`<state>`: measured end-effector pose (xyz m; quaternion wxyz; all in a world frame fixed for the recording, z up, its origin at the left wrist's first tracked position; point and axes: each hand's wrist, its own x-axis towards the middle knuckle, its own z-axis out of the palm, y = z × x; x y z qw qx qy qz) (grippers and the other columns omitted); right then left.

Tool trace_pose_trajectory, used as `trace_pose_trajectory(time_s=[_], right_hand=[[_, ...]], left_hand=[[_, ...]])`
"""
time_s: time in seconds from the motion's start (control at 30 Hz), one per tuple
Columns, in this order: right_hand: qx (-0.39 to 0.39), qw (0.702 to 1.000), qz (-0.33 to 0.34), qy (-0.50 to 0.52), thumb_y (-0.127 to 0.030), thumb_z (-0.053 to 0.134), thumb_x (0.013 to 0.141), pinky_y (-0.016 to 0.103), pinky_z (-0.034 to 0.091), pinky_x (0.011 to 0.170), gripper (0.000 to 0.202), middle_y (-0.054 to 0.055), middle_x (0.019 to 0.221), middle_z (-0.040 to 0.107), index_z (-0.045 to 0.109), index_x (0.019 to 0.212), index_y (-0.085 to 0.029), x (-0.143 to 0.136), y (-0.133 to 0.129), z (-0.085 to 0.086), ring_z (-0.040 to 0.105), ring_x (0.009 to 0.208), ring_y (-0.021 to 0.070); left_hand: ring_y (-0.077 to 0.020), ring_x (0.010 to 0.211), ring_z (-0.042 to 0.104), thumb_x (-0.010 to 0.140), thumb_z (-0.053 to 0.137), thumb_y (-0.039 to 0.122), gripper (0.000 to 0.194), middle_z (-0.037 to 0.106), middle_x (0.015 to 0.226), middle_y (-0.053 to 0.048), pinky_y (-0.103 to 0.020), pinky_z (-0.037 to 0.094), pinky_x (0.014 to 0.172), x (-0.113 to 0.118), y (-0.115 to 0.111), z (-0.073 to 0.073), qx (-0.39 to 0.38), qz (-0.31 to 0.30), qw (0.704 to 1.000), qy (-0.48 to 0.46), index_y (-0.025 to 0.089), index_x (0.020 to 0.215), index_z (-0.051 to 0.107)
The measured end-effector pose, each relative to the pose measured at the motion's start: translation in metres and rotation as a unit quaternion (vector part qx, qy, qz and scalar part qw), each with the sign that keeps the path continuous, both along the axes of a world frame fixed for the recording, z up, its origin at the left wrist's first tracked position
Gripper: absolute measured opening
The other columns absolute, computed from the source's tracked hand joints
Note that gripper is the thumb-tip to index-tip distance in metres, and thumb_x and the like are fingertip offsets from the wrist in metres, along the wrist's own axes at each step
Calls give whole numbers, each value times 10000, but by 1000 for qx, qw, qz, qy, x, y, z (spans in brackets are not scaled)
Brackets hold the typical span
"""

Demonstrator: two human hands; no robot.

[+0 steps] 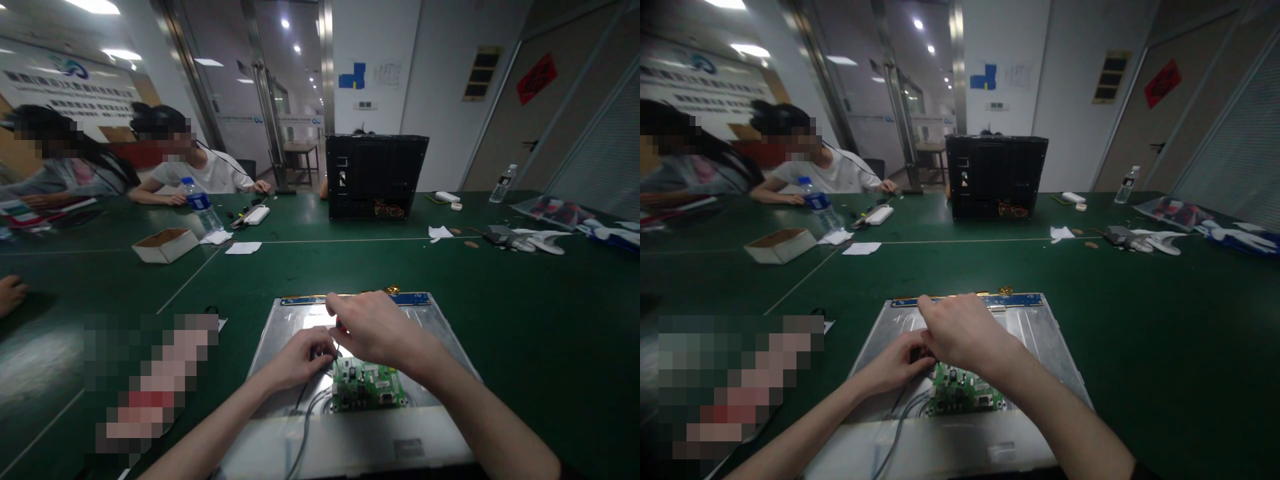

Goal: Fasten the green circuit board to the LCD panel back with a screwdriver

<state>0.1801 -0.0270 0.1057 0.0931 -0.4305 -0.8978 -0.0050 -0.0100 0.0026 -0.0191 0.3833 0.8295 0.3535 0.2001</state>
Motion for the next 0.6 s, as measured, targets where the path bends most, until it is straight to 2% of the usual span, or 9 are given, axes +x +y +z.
trace_pose_trajectory(time_s=[0.27,0.43,0.6], right_hand=[[-7,998,63,8,-217,565,842,291,248,503,169,60,877,677,531,993,-149,5,-5,3,595,700,182],[-23,997,78,8,-185,553,842,287,299,531,163,60,933,660,527,999,-151,7,-8,6,582,755,179],[-30,994,106,6,-98,582,730,277,266,499,248,52,920,645,520,963,-156,8,-8,5,555,716,160]], left_hand=[[-168,729,548,828,587,169,86,629,770,-18,-249,415,653,1,0,-3,22,2,1000,3,152,772,650],[-175,733,547,825,594,187,84,629,765,-16,-254,420,661,0,0,-4,18,8,1000,7,154,787,661],[-182,747,550,803,599,173,78,619,759,-15,-250,413,651,0,0,-2,15,9,999,29,152,794,674]])
